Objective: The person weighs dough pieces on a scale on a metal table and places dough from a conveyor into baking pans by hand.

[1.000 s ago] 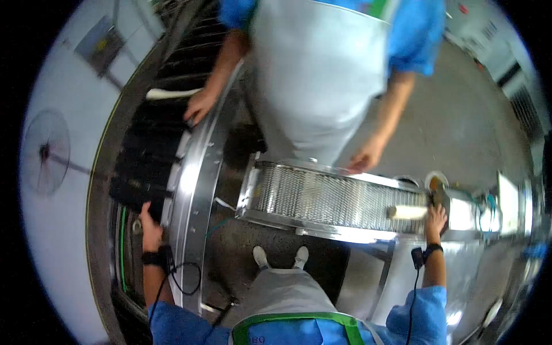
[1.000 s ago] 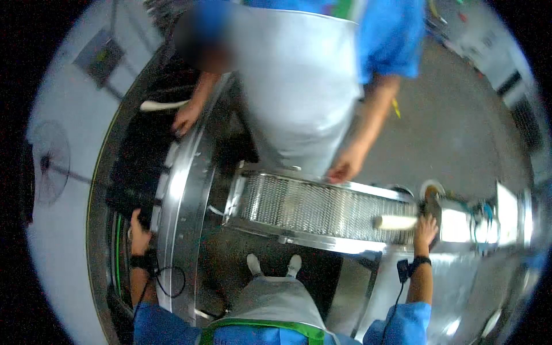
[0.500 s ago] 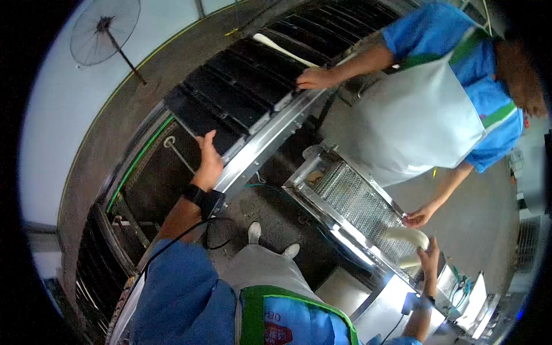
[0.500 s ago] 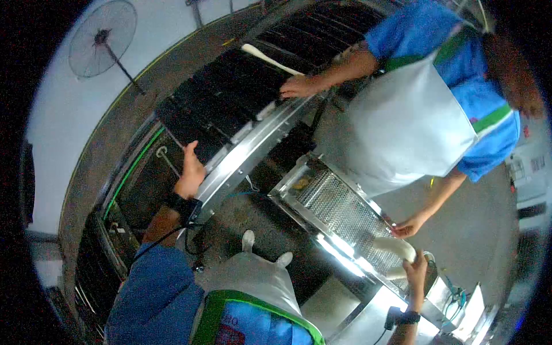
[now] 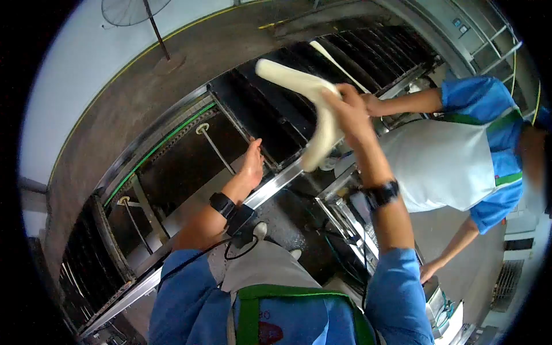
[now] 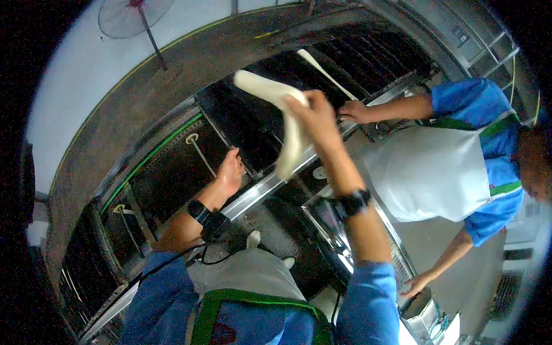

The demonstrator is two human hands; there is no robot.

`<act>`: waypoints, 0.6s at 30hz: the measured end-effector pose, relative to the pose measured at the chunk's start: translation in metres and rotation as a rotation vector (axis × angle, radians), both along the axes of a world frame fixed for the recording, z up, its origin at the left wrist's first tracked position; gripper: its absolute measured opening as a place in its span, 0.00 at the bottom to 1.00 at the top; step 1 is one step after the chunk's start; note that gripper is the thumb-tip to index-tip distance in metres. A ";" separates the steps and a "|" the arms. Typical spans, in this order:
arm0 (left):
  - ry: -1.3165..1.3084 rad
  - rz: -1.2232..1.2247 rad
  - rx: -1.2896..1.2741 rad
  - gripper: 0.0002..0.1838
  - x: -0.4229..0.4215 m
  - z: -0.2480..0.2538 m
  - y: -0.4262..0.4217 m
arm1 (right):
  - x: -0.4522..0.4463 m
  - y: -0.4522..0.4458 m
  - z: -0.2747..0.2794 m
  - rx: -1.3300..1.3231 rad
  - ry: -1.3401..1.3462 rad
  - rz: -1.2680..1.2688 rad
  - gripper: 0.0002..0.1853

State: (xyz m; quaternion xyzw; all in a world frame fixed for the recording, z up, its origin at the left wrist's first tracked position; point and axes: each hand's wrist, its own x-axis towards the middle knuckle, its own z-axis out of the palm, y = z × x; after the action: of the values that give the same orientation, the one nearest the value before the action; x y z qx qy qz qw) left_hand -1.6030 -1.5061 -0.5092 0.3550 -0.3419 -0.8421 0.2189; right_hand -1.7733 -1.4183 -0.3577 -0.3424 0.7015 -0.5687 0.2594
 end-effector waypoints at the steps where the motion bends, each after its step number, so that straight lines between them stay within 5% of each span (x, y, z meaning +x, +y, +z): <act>1: 0.051 -0.025 0.016 0.40 0.002 -0.003 -0.002 | 0.013 -0.026 -0.007 -0.027 -0.013 0.067 0.21; 3: 0.016 -0.004 0.018 0.41 0.002 -0.008 -0.002 | 0.011 -0.062 -0.039 0.155 -0.142 0.269 0.18; 6: 0.034 -0.001 -0.068 0.40 0.002 -0.008 -0.004 | 0.000 -0.070 -0.086 0.258 0.629 0.113 0.13; 10: 0.058 0.006 -0.016 0.40 0.005 -0.004 0.000 | 0.028 -0.052 -0.103 0.314 0.591 0.266 0.11; 16: 0.134 -0.065 0.038 0.39 0.002 0.004 -0.002 | 0.059 -0.060 -0.151 0.373 0.580 0.280 0.21; 18: 0.089 -0.044 0.030 0.39 -0.001 0.010 -0.001 | 0.059 -0.062 -0.143 0.612 0.453 0.319 0.22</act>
State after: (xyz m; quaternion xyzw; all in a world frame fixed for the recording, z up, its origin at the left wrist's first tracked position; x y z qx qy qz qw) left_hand -1.6042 -1.5066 -0.4991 0.3130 -0.3270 -0.8666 0.2101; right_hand -1.7146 -1.4806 -0.5009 -0.4705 0.8157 -0.1967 0.2730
